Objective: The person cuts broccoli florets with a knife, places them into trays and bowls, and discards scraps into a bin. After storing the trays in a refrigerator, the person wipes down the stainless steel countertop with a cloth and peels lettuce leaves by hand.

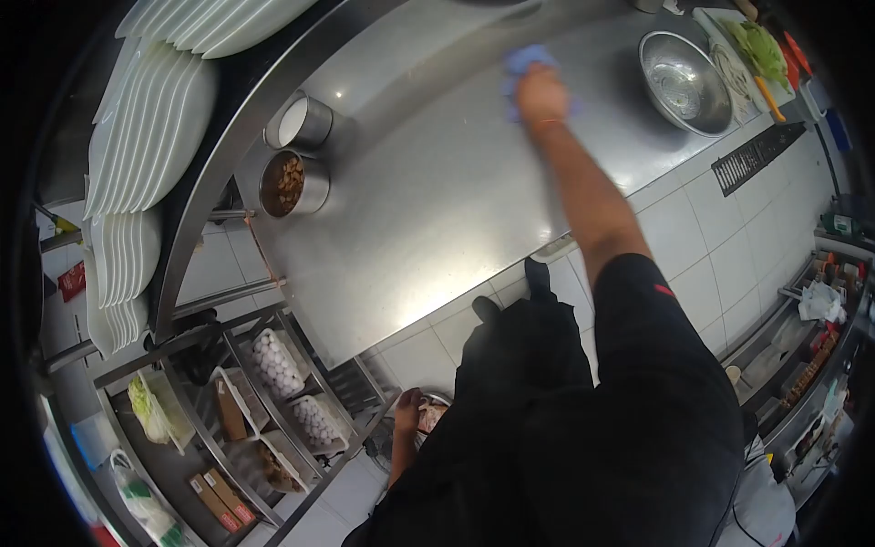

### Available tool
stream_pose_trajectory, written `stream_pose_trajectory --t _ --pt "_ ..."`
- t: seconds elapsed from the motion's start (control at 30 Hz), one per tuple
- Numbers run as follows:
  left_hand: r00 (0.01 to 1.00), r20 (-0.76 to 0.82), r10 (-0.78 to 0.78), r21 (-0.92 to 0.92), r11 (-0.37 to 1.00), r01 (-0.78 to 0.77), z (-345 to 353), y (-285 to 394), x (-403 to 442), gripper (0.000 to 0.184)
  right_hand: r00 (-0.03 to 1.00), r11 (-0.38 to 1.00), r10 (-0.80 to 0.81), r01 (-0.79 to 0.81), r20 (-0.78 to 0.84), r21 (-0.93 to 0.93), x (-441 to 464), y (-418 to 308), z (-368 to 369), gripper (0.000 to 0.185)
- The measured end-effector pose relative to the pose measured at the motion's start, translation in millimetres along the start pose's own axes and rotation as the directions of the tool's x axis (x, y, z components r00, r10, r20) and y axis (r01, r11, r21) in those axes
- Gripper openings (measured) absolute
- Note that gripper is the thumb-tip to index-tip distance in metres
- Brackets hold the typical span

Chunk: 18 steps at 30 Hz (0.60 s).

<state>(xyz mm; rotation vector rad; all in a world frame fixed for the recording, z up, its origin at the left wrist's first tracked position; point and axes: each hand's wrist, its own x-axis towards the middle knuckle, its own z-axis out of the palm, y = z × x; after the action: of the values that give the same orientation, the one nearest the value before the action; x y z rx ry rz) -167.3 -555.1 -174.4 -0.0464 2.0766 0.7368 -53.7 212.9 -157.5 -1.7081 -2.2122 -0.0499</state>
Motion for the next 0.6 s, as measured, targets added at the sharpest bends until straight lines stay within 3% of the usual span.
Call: stream_pose_trajectory --t 0.03,0.07,0.1,0.13,0.17,0.2,0.23,0.3,0.43,0.53,0.57,0.6 --pt "0.969 0.095 0.226 0.308 0.919 -0.245 -4 -28 6 0.033 0.997 0.997 -0.077 0.077 0.003 0.029 -18 -48 -1 0.020" --pt "0.881 0.250 0.402 0.550 0.690 -0.471 -8 -64 12 0.032 0.984 0.981 -0.179 0.181 -0.024 0.072 -49 -99 3 0.020" --pt "0.750 0.437 0.496 0.693 0.346 -0.632 -10 -78 16 0.032 0.941 0.938 -0.336 0.339 -0.050 0.071 -98 -151 18 0.025" --pt "0.820 0.395 0.414 0.638 0.518 -0.569 -4 -86 7 0.033 0.909 0.881 -0.417 0.401 0.013 0.250 -153 -204 0 0.032" --pt "0.903 0.328 0.278 0.546 0.724 -0.421 1 -92 -3 0.033 0.787 0.752 -0.611 0.543 0.086 0.373 -216 -244 -20 0.040" --pt "0.944 0.284 0.170 0.463 0.837 -0.291 5 -95 -11 0.033 0.660 0.625 -0.732 0.554 0.166 0.551 -281 -282 -34 0.039" --pt "0.957 0.267 0.113 0.415 0.883 -0.220 9 -95 -17 0.034 0.522 0.551 -0.805 0.481 0.282 0.682 -330 -304 -75 0.040" --pt "0.964 0.261 0.040 0.366 0.921 -0.137 11 -97 -27 0.034 0.261 0.238 -0.962 0.661 0.078 0.712 -419 -321 -108 0.028" --pt "0.935 0.349 0.059 0.375 0.906 -0.198 8 -99 -6 0.035 0.162 0.067 -0.985 0.699 -0.066 0.712 -442 -283 -103 0.019" --pt "0.900 0.428 0.076 0.340 0.910 -0.239 22 -100 27 0.036 0.390 0.366 -0.914 0.674 0.111 0.642 -385 -180 -119 0.016" --pt "0.894 0.441 0.075 0.315 0.920 -0.233 27 -96 35 0.037 0.542 0.527 -0.809 0.496 0.228 0.690 -365 -136 -116 0.016" --pt "0.891 0.448 0.072 0.295 0.929 -0.223 29 -89 43 0.037 0.684 0.652 -0.691 0.452 0.232 0.609 -340 -87 -114 0.021"
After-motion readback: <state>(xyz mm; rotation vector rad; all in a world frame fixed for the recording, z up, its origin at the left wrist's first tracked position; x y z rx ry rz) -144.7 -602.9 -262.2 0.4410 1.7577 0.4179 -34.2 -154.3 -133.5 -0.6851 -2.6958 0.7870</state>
